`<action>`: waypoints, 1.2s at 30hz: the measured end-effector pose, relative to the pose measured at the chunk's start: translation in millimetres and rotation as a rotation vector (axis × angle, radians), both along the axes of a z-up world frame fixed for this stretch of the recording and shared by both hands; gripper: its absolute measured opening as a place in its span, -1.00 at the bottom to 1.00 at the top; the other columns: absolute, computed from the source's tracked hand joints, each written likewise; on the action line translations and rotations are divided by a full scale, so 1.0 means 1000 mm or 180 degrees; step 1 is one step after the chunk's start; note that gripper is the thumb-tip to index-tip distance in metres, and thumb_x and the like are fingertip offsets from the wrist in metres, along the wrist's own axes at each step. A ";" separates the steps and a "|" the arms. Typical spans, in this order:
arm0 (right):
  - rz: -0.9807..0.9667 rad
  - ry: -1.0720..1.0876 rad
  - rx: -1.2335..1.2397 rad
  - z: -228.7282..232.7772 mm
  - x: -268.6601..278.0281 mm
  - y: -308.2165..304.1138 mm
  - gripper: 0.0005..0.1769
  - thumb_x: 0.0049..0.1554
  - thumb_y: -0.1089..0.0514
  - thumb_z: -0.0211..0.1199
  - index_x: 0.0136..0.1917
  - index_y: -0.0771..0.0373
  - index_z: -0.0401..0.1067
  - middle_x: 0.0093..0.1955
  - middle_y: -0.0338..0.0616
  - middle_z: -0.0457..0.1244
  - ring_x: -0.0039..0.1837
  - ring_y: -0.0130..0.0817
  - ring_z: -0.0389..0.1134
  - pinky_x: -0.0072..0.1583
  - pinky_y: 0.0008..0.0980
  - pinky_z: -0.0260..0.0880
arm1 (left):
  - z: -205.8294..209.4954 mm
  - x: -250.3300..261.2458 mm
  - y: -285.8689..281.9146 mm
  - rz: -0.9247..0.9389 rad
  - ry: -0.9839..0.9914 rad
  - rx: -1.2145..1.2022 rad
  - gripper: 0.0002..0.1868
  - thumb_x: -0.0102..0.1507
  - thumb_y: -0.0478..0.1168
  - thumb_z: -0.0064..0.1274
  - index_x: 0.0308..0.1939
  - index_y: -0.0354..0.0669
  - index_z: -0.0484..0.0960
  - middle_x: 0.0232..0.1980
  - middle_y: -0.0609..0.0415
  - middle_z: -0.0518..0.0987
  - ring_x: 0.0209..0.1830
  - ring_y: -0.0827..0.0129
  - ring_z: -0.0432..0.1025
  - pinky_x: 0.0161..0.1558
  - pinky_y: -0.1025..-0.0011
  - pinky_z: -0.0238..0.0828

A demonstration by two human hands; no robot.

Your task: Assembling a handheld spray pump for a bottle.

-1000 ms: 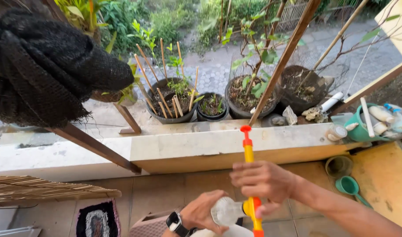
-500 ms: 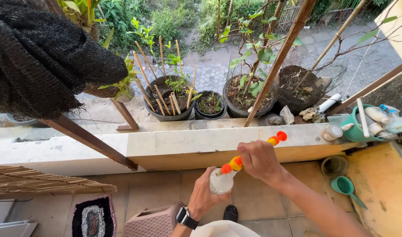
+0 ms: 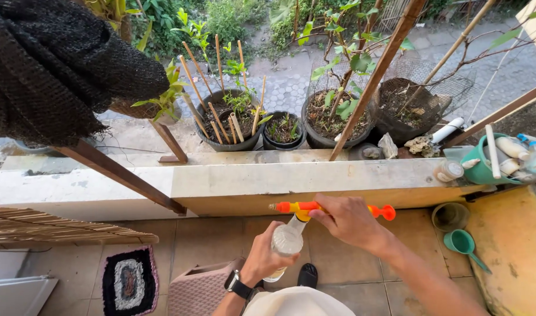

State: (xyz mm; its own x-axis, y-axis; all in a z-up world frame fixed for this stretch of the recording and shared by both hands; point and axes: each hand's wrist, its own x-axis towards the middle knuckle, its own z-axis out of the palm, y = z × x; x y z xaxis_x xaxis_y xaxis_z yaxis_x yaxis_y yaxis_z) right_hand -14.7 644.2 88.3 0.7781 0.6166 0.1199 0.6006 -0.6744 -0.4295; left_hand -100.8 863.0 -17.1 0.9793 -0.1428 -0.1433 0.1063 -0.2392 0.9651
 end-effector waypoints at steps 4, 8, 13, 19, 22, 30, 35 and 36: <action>-0.0409 0.0128 -0.0219 0.009 -0.009 0.014 -0.67 0.21 -0.17 0.13 -0.07 0.10 0.44 -0.44 -0.04 0.30 -0.28 0.07 0.37 -0.26 0.07 0.28 | -0.010 -0.001 -0.009 0.0173 -0.0063 0.0150 -0.24 -0.09 -0.12 0.41 0.15 -0.24 0.48 -0.10 -0.10 0.71 -0.10 0.25 0.65 -0.02 0.35 0.55; -0.0890 0.0338 -0.0497 0.014 -0.011 0.024 -0.64 0.23 -0.21 0.09 -0.06 0.09 0.44 -0.46 -0.02 0.31 -0.28 0.11 0.38 -0.22 0.13 0.29 | -0.009 0.002 -0.012 0.0310 -0.0102 0.0098 -0.31 -0.06 -0.11 0.39 0.09 -0.26 0.50 -0.13 -0.08 0.74 -0.12 0.26 0.68 -0.05 0.37 0.58; -0.1183 0.0477 -0.0702 0.005 -0.003 0.024 -0.58 0.26 -0.24 0.05 -0.07 0.12 0.43 -0.39 0.02 0.34 -0.21 0.16 0.40 -0.16 0.14 0.33 | 0.002 0.004 -0.015 0.0337 0.0081 0.0244 -0.34 -0.06 -0.10 0.39 0.05 -0.26 0.50 -0.15 -0.09 0.73 -0.17 0.25 0.67 -0.09 0.35 0.57; -0.1170 0.0805 -0.0448 -0.027 0.027 0.003 -0.59 0.25 -0.24 0.04 -0.02 0.10 0.47 -0.26 0.03 0.38 -0.11 0.14 0.40 -0.11 0.09 0.33 | 0.005 0.010 -0.014 0.0367 0.0446 0.0496 -0.38 -0.03 -0.07 0.39 0.01 -0.26 0.52 -0.19 -0.12 0.73 -0.21 0.19 0.66 -0.12 0.31 0.56; -0.0827 0.0991 -0.0024 -0.027 0.026 -0.005 -0.57 0.26 -0.24 0.06 -0.03 0.14 0.47 -0.32 0.04 0.31 -0.20 0.11 0.35 -0.15 0.01 0.31 | 0.015 0.017 -0.008 0.0317 -0.0086 0.0717 -0.34 -0.03 -0.08 0.47 -0.03 -0.33 0.46 -0.17 -0.13 0.67 -0.16 0.04 0.61 -0.16 0.23 0.53; -0.1059 0.0291 0.0386 0.003 -0.003 0.014 -0.58 0.22 -0.24 0.08 -0.06 0.15 0.40 -0.49 -0.05 0.21 -0.37 -0.05 0.29 -0.29 -0.10 0.19 | -0.108 -0.018 -0.034 0.0948 0.0971 -0.0954 -0.36 0.19 -0.03 0.16 0.27 -0.28 0.43 0.13 -0.34 0.60 0.14 -0.12 0.53 0.15 0.05 0.48; -0.0989 0.1268 0.1661 -0.032 -0.003 -0.008 -0.50 0.29 -0.27 0.02 -0.07 0.21 0.37 -0.46 -0.22 0.11 -0.39 -0.33 0.11 -0.35 -0.29 0.13 | -0.065 0.015 -0.062 -0.0257 -0.0023 -0.2527 -0.13 0.29 0.23 0.07 0.51 -0.14 0.14 0.48 -0.06 0.31 0.52 0.16 0.21 0.47 0.23 0.10; -0.1054 0.2081 0.2330 -0.043 0.000 -0.015 -0.48 0.29 -0.29 -0.01 -0.06 0.22 0.37 -0.45 -0.30 0.07 -0.41 -0.45 0.04 -0.38 -0.38 0.08 | -0.056 0.028 -0.070 -0.0099 -0.0898 -0.2762 -0.04 0.30 0.33 0.07 0.54 -0.16 0.07 0.55 0.00 0.23 0.62 0.22 0.09 0.53 0.20 0.04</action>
